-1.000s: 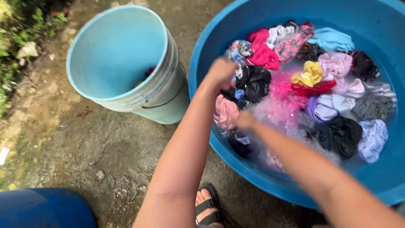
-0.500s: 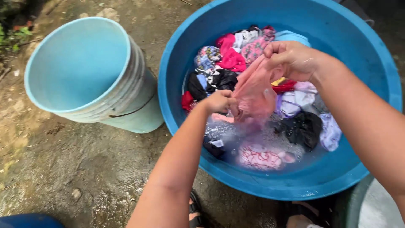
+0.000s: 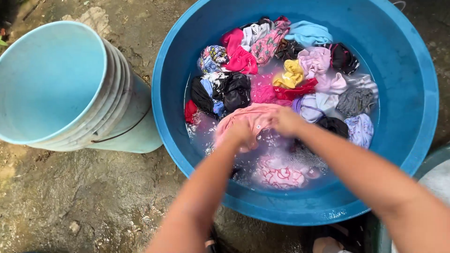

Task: Hand washing multiple items of clothing in a basin of soapy water and transferring them to a rinse bucket.

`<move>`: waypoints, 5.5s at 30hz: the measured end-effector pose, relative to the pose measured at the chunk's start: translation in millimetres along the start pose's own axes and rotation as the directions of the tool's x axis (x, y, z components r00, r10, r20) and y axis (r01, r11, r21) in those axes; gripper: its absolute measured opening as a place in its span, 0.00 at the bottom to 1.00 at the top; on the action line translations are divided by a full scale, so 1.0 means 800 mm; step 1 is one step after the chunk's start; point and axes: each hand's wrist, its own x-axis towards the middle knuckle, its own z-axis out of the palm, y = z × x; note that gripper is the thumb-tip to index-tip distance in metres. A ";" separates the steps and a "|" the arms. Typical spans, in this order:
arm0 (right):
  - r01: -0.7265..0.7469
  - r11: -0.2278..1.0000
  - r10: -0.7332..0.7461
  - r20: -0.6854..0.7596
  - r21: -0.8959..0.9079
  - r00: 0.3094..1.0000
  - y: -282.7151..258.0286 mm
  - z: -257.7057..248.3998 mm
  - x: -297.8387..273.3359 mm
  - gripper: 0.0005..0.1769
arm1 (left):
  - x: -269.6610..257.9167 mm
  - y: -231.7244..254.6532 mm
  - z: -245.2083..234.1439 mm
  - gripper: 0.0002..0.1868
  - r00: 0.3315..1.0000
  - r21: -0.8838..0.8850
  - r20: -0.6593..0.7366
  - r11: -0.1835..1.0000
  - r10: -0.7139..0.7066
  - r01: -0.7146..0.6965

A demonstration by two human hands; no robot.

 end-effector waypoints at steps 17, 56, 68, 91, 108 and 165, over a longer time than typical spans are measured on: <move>-0.028 0.971 0.072 0.181 -0.237 0.981 -0.080 0.011 -0.079 0.19 | 0.018 -0.055 0.087 0.18 0.893 0.001 0.385 0.967 0.234 -0.254; -0.265 0.910 0.335 0.188 -0.318 0.923 -0.051 0.066 0.004 0.23 | -0.042 0.039 -0.044 0.36 0.882 0.060 0.456 0.993 -0.117 0.100; -0.233 0.971 0.240 -0.239 0.057 0.941 -0.155 -0.288 0.058 0.12 | -0.041 0.078 -0.289 0.18 0.929 -0.352 -0.336 0.893 0.157 -0.279; 0.017 0.013 -0.179 -0.014 1.000 0.984 -0.231 -0.308 0.032 0.27 | -0.111 0.059 -0.349 0.28 0.754 -0.747 0.617 -0.470 -0.226 0.471; -0.297 -0.495 0.210 0.444 0.817 0.871 -0.207 -0.263 0.050 0.29 | -0.048 0.156 -0.303 0.20 0.698 -0.816 -0.552 0.466 -0.456 -0.342; -0.276 0.954 0.174 0.541 0.114 0.823 -0.176 -0.026 -0.026 0.12 | -0.221 0.062 -0.443 0.40 0.995 0.410 -0.090 0.912 0.039 0.001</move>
